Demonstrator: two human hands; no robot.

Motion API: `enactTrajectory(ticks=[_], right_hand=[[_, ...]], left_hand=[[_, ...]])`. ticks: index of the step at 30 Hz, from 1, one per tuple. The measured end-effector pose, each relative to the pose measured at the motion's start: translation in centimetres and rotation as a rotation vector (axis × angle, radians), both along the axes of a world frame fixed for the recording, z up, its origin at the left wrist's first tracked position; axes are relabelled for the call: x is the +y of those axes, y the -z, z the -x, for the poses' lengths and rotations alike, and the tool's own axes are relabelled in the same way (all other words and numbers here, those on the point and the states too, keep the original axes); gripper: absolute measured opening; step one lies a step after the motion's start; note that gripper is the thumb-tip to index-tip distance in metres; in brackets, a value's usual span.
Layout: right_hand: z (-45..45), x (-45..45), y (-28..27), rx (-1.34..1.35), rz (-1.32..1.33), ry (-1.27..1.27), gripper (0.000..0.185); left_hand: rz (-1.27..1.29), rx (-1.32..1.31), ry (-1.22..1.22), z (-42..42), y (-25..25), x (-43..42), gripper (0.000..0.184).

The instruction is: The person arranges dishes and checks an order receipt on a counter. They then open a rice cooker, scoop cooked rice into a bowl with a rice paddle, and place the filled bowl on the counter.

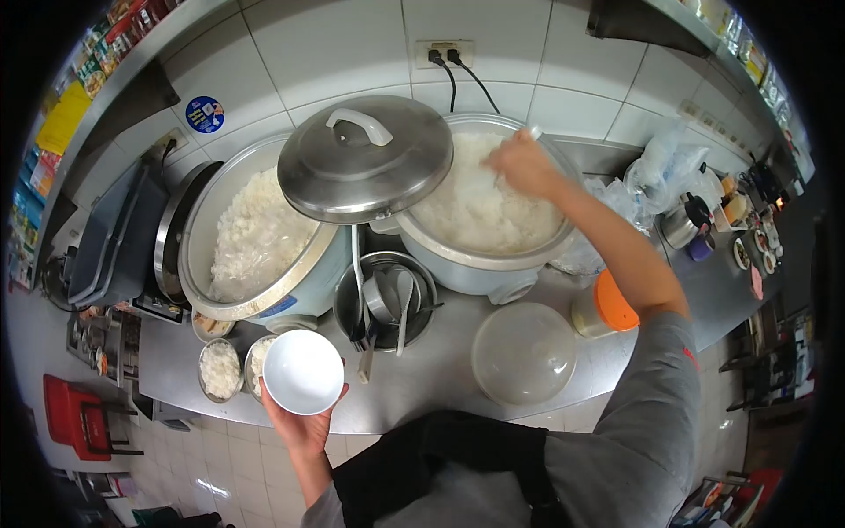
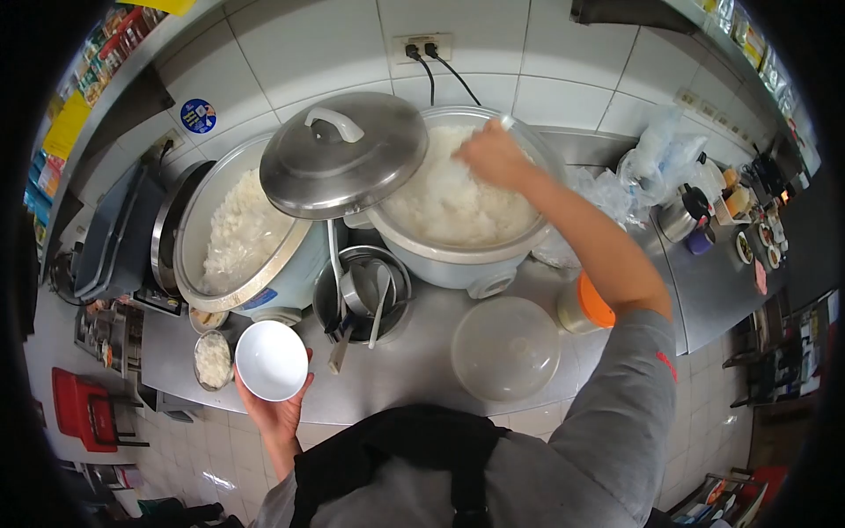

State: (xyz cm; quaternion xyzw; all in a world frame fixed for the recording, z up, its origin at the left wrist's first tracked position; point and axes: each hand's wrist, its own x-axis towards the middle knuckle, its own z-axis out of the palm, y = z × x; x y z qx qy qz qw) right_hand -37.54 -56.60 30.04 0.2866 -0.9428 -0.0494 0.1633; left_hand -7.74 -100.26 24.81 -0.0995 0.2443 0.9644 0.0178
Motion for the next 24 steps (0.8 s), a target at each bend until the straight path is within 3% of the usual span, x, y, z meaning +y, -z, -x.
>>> enactTrajectory(ticks=[2, 4, 7, 13, 15, 24], right_hand=[[3.1, 2.0, -1.0, 0.267, -0.079, 0.233, 0.026], [4.5, 3.2, -2.5, 0.288, -0.178, 0.472, 0.018], [6.9, 4.9, -0.7, 0.251, -0.298, 0.547, 0.013], [5.4, 4.0, -1.1, 0.070, -0.404, 0.401, 0.018], [4.9, 4.1, -1.0, 0.075, -0.380, 0.357, 0.011], [1.0, 0.9, 1.6, 0.041, -0.327, 0.237, 0.009]], left_hand=[[0.063, 0.016, 0.016, 0.0, -0.3, 0.0, 0.077], [0.006, -0.022, 0.002, 0.0, -0.5, 0.3, 0.075], [-0.015, -0.031, -0.007, 0.0, -0.8, 0.7, 0.073], [0.017, -0.020, -0.014, 0.3, 0.2, 0.6, 0.074], [0.035, -0.016, -0.011, 0.6, 0.4, 0.8, 0.074], [0.008, 0.005, 0.027, 0.7, -0.2, 1.7, 0.074]])
